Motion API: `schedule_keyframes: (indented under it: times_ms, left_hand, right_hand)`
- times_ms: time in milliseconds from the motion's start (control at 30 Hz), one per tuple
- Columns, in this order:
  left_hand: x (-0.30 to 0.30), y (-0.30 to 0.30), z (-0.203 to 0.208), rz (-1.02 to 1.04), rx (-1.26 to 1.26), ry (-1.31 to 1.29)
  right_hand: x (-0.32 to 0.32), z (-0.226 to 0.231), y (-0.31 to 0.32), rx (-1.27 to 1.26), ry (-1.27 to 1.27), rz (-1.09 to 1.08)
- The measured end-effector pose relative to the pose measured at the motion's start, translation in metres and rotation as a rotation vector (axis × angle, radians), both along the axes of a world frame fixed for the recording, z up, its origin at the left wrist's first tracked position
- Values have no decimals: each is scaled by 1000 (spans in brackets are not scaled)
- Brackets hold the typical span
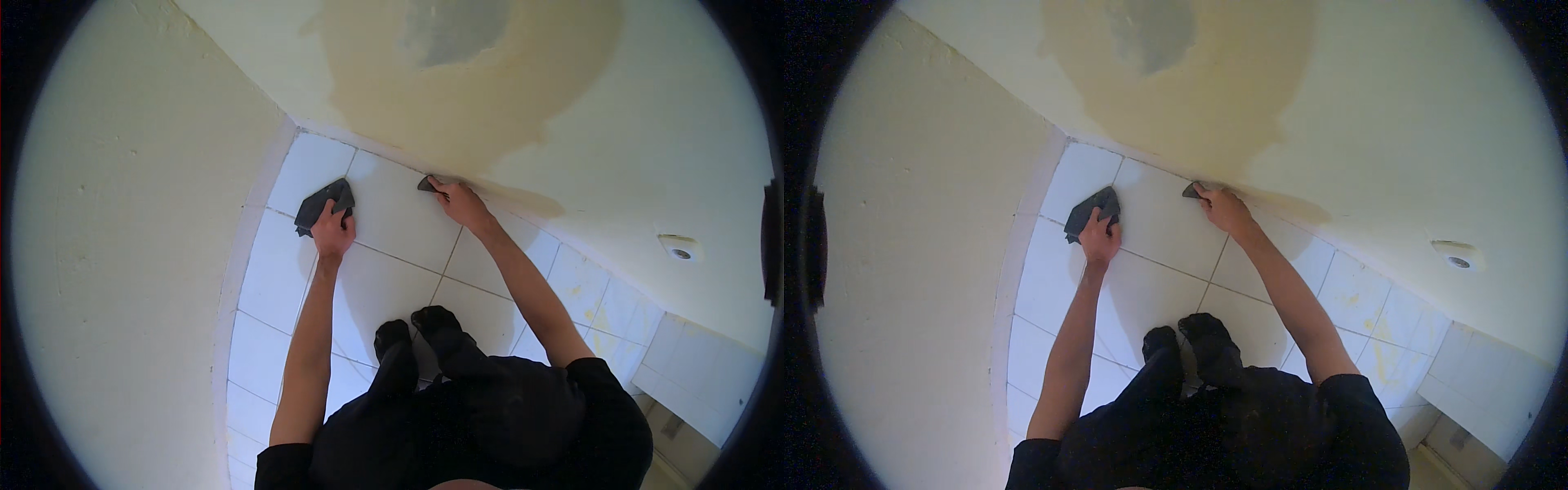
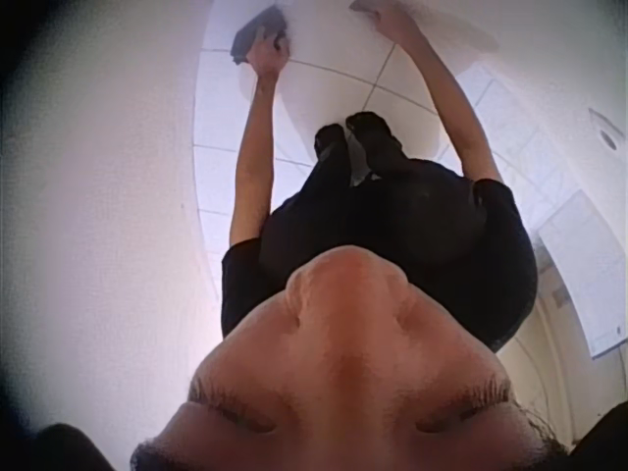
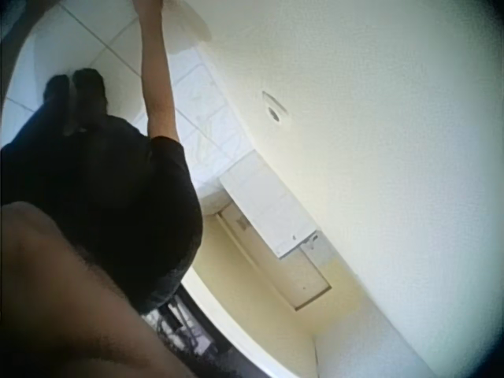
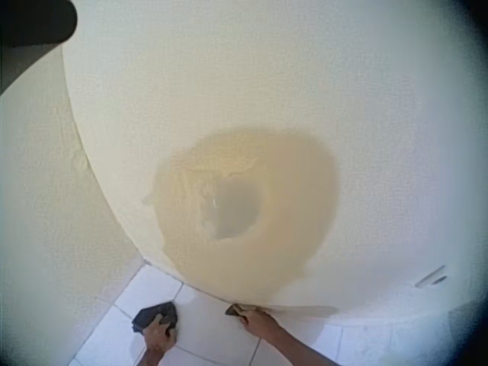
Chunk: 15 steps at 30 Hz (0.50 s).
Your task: The person scrapes grout or debris from tiled flooring and the wall base using a scraper and a cloth.
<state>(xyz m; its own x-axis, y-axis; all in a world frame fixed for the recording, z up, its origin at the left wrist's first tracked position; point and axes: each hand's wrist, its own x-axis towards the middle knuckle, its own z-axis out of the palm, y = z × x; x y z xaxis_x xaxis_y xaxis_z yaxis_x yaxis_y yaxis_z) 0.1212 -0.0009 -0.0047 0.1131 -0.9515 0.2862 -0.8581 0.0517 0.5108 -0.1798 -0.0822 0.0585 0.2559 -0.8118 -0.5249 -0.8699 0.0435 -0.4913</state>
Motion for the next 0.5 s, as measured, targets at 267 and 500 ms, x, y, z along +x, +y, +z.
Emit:
schedule_keyframes:
  times_ms: [267,500]
  left_hand:
    - [0,-2,2,4,2,-21]
    - [-1,-4,3,-7,-24,-27]
  right_hand:
    - [13,12,-2,-77,-7,-6]
    - [-6,-9,9,-207,1,3]
